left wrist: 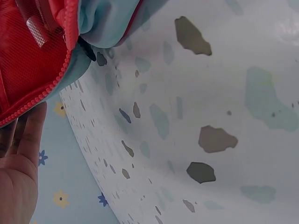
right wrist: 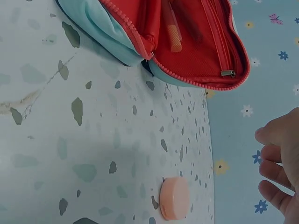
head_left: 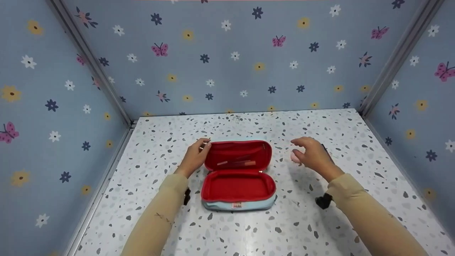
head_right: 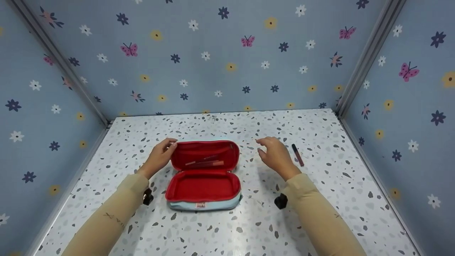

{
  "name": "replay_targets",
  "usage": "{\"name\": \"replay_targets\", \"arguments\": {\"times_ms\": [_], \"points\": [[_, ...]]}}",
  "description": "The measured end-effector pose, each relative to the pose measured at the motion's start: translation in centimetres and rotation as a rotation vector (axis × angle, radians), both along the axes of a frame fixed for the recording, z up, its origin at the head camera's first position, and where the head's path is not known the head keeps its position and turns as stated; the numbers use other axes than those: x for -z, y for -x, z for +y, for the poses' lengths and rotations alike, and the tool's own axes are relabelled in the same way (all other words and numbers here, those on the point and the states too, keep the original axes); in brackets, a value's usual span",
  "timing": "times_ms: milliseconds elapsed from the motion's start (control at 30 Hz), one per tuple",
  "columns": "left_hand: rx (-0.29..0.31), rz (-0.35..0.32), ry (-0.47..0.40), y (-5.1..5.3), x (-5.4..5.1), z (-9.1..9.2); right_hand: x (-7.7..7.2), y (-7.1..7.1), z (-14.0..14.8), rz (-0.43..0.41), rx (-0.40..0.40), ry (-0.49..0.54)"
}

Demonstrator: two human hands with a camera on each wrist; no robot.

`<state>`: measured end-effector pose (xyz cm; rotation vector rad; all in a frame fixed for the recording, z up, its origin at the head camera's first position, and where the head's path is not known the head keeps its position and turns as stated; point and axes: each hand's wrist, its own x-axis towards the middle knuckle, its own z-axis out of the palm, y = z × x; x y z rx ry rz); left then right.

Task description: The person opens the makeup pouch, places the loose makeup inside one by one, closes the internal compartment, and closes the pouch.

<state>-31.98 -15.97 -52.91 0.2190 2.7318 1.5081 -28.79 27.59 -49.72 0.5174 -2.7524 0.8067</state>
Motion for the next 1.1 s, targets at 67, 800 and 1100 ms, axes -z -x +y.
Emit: {"name": "replay_targets", "arguments": {"times_ms": [67, 800, 1100], "points": [[0.0, 0.002, 0.002, 0.0, 0.0, 0.0, 0.0, -0.2, 0.6, -0.005, 0.012, 0.004], [0.016, 0.003, 0.004, -0.1, 0.0, -0.1, 1.1, -1.2, 7.0, 0.012, 0.128, 0.038], [0.016, 0.005, -0.006, 0.0, -0.1, -0.1, 1.1, -0.2, 8.4, -0.087, 0.184, 0.028]]}}
